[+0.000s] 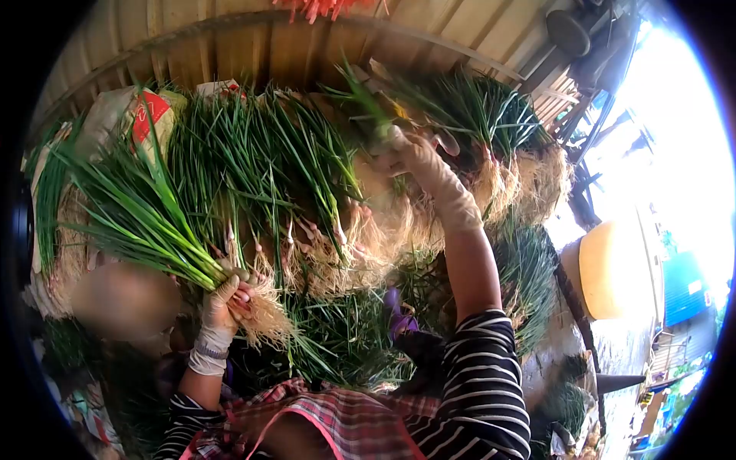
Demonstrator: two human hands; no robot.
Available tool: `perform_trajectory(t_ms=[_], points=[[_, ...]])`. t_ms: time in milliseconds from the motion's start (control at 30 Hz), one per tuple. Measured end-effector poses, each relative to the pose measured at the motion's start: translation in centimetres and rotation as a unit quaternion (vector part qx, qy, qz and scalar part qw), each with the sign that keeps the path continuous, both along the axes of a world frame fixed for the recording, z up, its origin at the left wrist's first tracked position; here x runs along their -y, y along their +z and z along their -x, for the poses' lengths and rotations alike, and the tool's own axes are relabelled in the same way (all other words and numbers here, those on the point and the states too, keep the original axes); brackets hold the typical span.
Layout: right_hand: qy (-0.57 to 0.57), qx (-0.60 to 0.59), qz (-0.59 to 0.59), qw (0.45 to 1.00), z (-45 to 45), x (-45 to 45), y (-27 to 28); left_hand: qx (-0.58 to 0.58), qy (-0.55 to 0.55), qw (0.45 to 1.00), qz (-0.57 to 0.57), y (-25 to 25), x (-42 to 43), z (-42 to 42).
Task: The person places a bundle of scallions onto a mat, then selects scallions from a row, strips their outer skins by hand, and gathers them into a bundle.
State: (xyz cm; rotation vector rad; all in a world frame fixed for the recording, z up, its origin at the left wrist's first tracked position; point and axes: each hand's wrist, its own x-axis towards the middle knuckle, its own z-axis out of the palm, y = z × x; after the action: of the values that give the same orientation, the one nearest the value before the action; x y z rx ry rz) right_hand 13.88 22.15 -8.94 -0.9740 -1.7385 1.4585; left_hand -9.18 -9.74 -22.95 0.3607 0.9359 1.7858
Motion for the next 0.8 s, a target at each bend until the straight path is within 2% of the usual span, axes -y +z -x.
perform_trajectory(t_ms=[33,100,133,233,267,333,400,433,467,500,533,600,633,667,700,767,800], points=[[0.029,0.012,0.014,0.999,-1.0,-2.6,-1.9,0.016,-0.014,1.000,0.016,-0.7,0.0,-0.1],[0.060,0.265,-0.078,0.959,-2.0,-4.9,-5.2,0.052,-0.028,0.998,0.000,-0.8,-0.2,-0.1],[0.055,0.486,-0.178,0.854,-2.3,-4.8,-6.7,0.079,-0.046,0.996,-0.010,-0.8,-0.1,0.3],[-0.018,0.443,-0.165,0.881,-6.9,-5.4,-12.8,0.101,-0.073,0.990,-0.072,-0.3,0.1,1.0],[0.001,0.276,-0.077,0.958,-10.2,-9.4,-15.3,0.096,-0.065,0.988,-0.102,1.3,0.2,0.6],[-0.099,0.073,-0.008,0.992,-5.3,0.8,-3.9,0.115,-0.080,0.980,-0.139,2.4,0.3,0.4],[-0.025,0.117,-0.132,0.984,-7.0,-1.5,-6.1,0.150,-0.162,0.964,-0.150,0.9,-0.1,0.4],[0.012,0.136,-0.193,0.972,-7.4,-2.2,-6.8,0.172,-0.210,0.952,-0.145,-0.1,-0.2,0.6],[-0.094,0.292,-0.196,0.932,-2.9,5.4,-1.1,0.189,-0.210,0.955,-0.093,0.9,0.2,0.0],[-0.048,0.320,-0.394,0.860,-1.8,6.5,-2.6,0.121,-0.216,0.965,-0.084,0.4,0.0,-0.4],[0.002,0.330,-0.571,0.752,-1.2,7.2,-4.9,0.142,-0.204,0.967,-0.064,0.9,0.1,-1.3],[0.064,0.304,-0.450,0.837,1.2,12.1,-8.9,0.150,-0.226,0.962,-0.035,1.4,0.4,-2.3],[0.091,0.234,-0.327,0.911,3.0,16.3,-10.0,0.132,-0.260,0.956,-0.031,1.0,0.6,-2.0],[0.098,0.154,-0.197,0.963,4.8,20.5,-11.1,0.124,-0.256,0.958,-0.015,0.0,0.8,-2.1],[0.119,0.040,-0.268,0.955,5.6,23.5,-11.4,0.107,-0.253,0.962,-0.015,-0.8,1.0,-1.8],[0.092,0.138,-0.076,0.983,4.5,23.1,-11.0,0.147,-0.220,0.964,0.008,-1.1,1.1,-1.5],[0.039,0.063,-0.117,0.990,4.9,22.8,-10.7,0.159,-0.203,0.966,-0.033,-0.7,1.4,-1.5]])
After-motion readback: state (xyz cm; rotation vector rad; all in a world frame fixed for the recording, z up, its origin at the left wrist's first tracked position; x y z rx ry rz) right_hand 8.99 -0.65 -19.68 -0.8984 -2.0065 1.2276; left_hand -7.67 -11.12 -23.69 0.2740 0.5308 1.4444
